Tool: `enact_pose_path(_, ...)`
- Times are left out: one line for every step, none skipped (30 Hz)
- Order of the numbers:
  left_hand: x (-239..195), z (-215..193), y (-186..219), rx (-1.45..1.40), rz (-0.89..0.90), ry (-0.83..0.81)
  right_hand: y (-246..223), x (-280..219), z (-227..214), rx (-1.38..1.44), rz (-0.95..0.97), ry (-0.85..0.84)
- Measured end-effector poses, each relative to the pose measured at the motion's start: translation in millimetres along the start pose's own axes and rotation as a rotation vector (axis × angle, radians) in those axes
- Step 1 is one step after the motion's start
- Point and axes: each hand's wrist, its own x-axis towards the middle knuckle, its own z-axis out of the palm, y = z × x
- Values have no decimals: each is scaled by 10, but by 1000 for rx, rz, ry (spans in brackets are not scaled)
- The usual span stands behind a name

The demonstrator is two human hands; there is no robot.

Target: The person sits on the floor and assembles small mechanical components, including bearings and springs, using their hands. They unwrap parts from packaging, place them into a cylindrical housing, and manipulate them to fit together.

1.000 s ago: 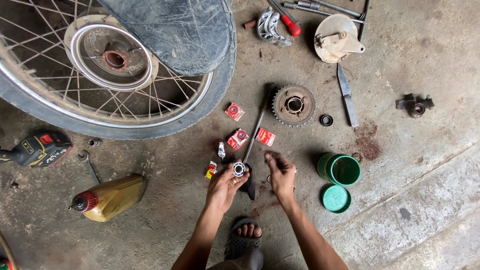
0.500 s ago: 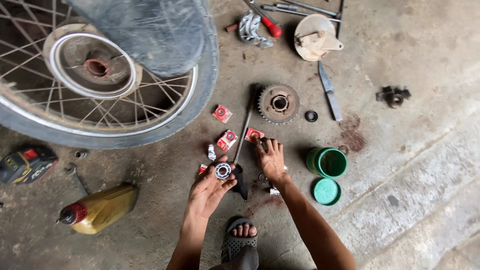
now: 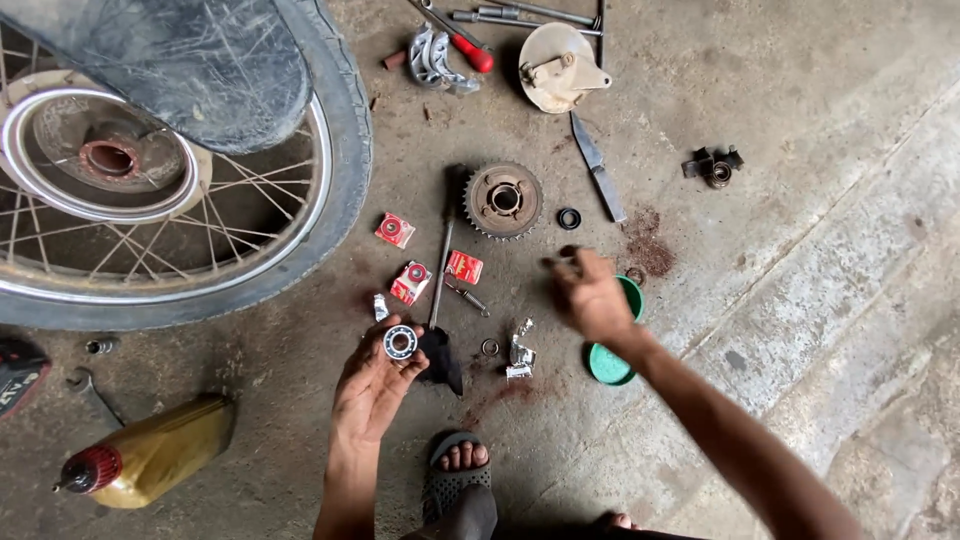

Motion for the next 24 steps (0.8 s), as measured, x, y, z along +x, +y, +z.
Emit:
enact_pose_path(10, -109, -21, 47, 18, -16, 399, -111, 53, -281, -217, 212)
enact_pose_path(7, -113, 2, 43, 16, -16, 461, -155, -145, -284, -216, 208)
enact_pose_path(3, -114, 23, 43, 26, -4, 522, -199, -348, -335, -153, 66)
enact_pose_path(7, -115, 40, 42, 36, 6, 586, -237, -556, -386, -90, -73)
enact_pose_path(-9, -142, 16, 37, 36, 5, 560, -295, -618, -391, -90, -76)
enact_pose_path(-10, -171, 4, 43, 35, 7, 531, -362, -674, -529, -17, -274)
enact_pose_path(-9, -197, -14, 50, 33, 9, 508, -432, -732, -664, 59, -474)
enact_pose_path(0, -178, -39, 50, 28, 5, 638, -493, -581, -663, 66, -473)
enact_pose_path(8, -158, -65, 47, 23, -11, 770, -555, -432, -767, 73, -507)
enact_pose_path(13, -140, -73, 48, 21, -26, 892, -600, -266, -867, 76, -540)
enact_pose_path(19, -166, -125, 52, 19, -29, 901, -594, -211, -864, 80, -537)
enact_pose_path(24, -198, -158, 50, 5, -53, 900, -573, -137, -898, 91, -537)
enact_pose_path(28, -232, -186, 48, -8, -77, 893, -549, -61, -932, 103, -537)
enact_pose_path(33, -140, -199, 58, -2, -71, 955, -581, -18, -922, 94, -533)
enact_pose_path(36, -54, -202, 70, -18, -94, 1005, -610, 33, -973, 86, -530)
enact_pose_path(23, 22, -203, 79, -26, -110, 1049, -602, 94, -1025, 67, -526)
enact_pose_path(10, 53, -196, 88, -10, -99, 1054, -616, 102, -1018, 46, -522)
enact_pose_path(25, 91, -202, 83, -19, -112, 1077, -621, 85, -985, 60, -535)
enact_pose_path(40, 130, -205, 78, -29, -126, 1100, -624, 68, -951, 74, -548)
enact_pose_path(42, 167, -208, 80, -15, -123, 1152, -632, 72, -954, 60, -542)
enact_pose_path(46, 204, -213, 69, -40, -118, 1207, -638, 77, -847, 85, -562)
enact_pose_path(48, 243, -225, 58, -68, -115, 1267, -661, 79, -740, 112, -582)
enact_pose_path(48, 289, -219, 59, -58, -113, 1300, -679, 67, -742, 101, -579)
enact_pose_path(53, 336, -210, 56, -66, -119, 1334, -699, 57, -661, 154, -607)
